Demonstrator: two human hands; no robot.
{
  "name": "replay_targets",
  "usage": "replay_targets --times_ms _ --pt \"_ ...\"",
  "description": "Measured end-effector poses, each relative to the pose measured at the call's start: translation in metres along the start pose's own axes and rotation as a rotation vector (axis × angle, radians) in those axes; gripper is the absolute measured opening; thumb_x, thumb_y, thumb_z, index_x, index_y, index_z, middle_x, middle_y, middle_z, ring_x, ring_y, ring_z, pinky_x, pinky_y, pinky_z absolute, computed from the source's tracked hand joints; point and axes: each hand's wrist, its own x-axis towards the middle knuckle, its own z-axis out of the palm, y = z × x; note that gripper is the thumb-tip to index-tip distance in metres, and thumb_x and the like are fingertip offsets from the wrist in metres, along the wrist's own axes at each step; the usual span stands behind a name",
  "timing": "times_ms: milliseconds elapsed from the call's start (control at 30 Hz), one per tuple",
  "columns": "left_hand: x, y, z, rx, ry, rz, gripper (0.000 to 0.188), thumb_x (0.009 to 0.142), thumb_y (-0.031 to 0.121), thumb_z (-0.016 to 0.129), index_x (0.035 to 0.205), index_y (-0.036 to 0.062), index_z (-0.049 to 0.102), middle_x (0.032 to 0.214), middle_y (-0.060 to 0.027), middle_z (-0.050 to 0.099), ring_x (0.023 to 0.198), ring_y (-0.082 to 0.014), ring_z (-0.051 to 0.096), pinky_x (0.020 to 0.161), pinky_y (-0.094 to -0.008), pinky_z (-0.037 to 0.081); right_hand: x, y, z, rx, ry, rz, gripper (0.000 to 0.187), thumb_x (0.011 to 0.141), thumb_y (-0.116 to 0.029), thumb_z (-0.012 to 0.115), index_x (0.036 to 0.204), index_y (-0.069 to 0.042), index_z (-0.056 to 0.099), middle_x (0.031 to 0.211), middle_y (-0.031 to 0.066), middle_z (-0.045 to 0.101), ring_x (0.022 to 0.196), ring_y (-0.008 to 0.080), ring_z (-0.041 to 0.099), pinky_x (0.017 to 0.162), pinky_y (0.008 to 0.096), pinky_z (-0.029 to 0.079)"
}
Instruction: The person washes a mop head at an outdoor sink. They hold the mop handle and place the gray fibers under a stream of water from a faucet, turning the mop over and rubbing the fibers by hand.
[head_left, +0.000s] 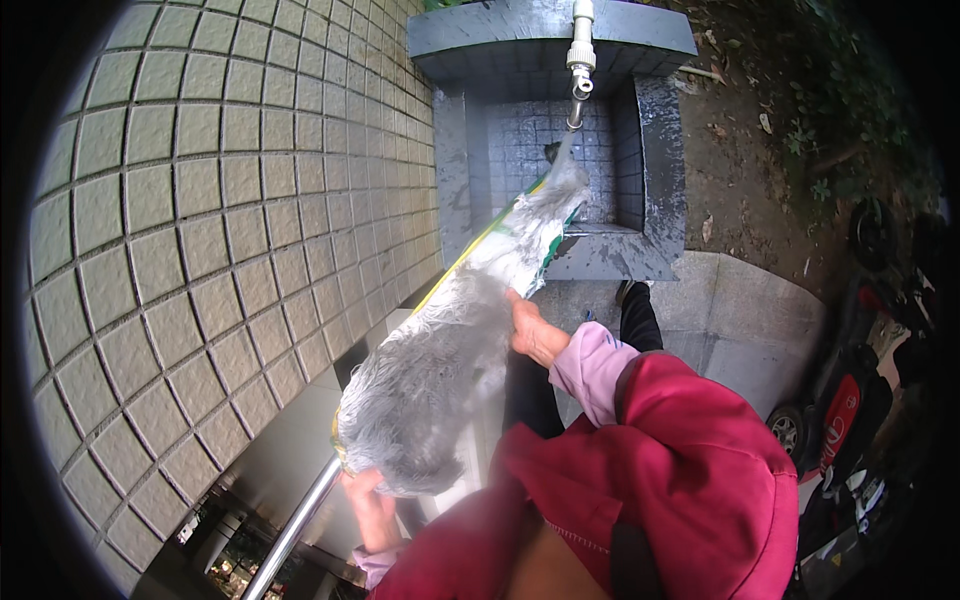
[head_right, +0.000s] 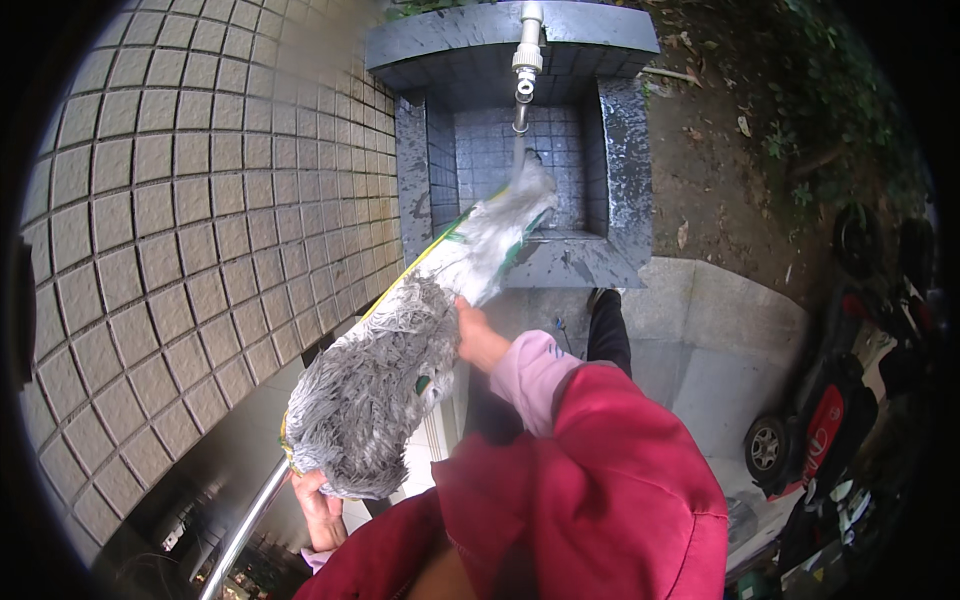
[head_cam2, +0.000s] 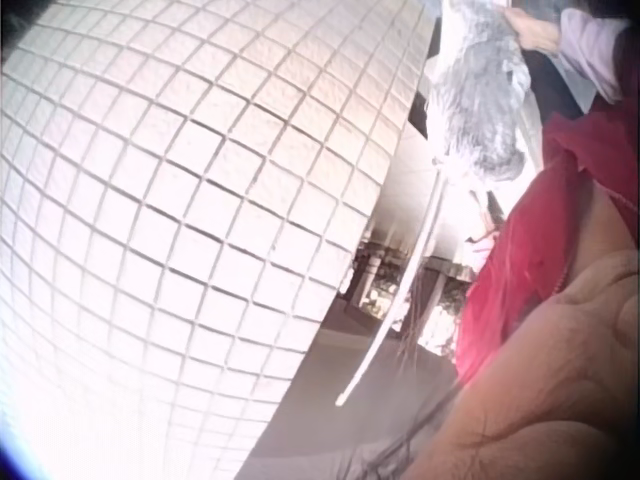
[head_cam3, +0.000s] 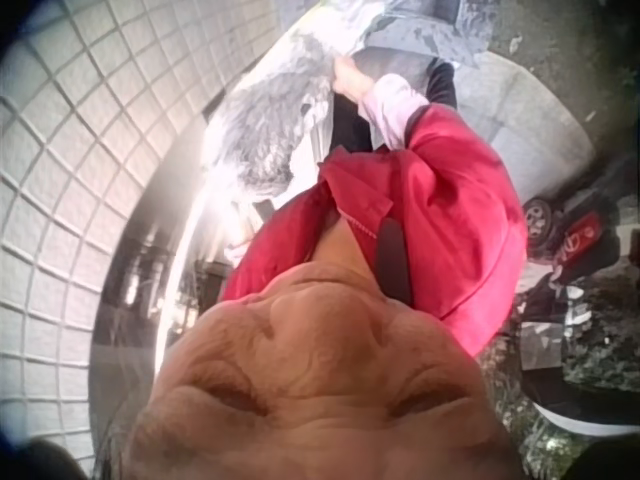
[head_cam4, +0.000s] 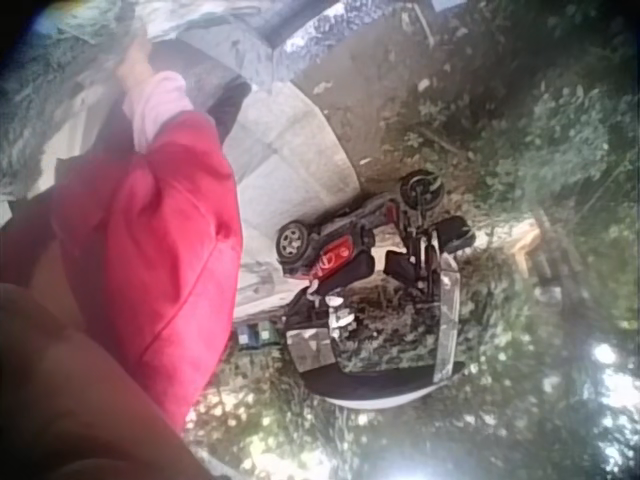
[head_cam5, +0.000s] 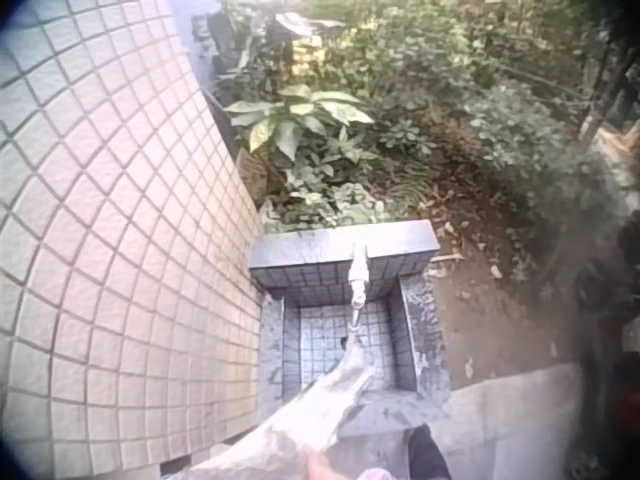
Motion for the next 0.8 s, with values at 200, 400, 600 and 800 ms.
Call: replay_targets --times_ms 200,400,600,800 --pt "-0.039 0.041 -0.062 0.923 -0.02 0.405 0.027 0.075 0.007 0.052 0.1 -0.0037 0.055 0.092 -0.0131 0.06 0.08 -0.0226 0.059 0.072 -0.0323 0.048 -0.011 0.045 0.006 0.059 -0.102 0.076 0.043 0.09 -0.033 0.04 0.118 0.0 0.037 0.118 0.0149 0.045 0.105 0.0271 0.048 0.085 0.0464 0.043" --pt "-0.061 0.086 -0.032 0.158 0.103 0.162 0.068 0.057 0.008 0.062 0.12 -0.0022 0.039 0.107 -0.0158 0.054 0.089 -0.027 0.056 0.075 -0.0353 0.049 -0.082 0.078 0.042 0.004 -0.117 0.145 0.043 0.092 -0.034 0.034 0.126 -0.007 0.037 0.127 0.0091 0.041 0.113 0.0236 0.042 0.094 0.0401 0.035" --pt "-0.044 0.058 -0.014 0.276 0.102 0.226 0.069 0.057 0.009 0.062 0.121 -0.0019 0.039 0.111 -0.0158 0.051 0.095 -0.0297 0.054 0.083 -0.0384 0.046 -0.091 0.019 0.044 -0.048 -0.048 0.128 0.046 0.09 -0.037 0.04 0.123 -0.005 0.039 0.122 0.0112 0.044 0.105 0.0255 0.046 0.086 0.043 0.041" --pt "0.041 -0.044 0.02 0.479 0.178 0.11 0.061 0.058 0.003 0.062 0.115 -0.005 0.042 0.102 -0.0136 0.056 0.088 -0.0256 0.057 0.079 -0.0346 0.047 0.044 -0.117 -0.019 -0.065 -0.003 -0.143 0.04 0.091 -0.032 0.034 0.113 -0.001 0.047 0.109 0.0137 0.055 0.097 0.0274 0.055 0.082 0.0472 0.046"
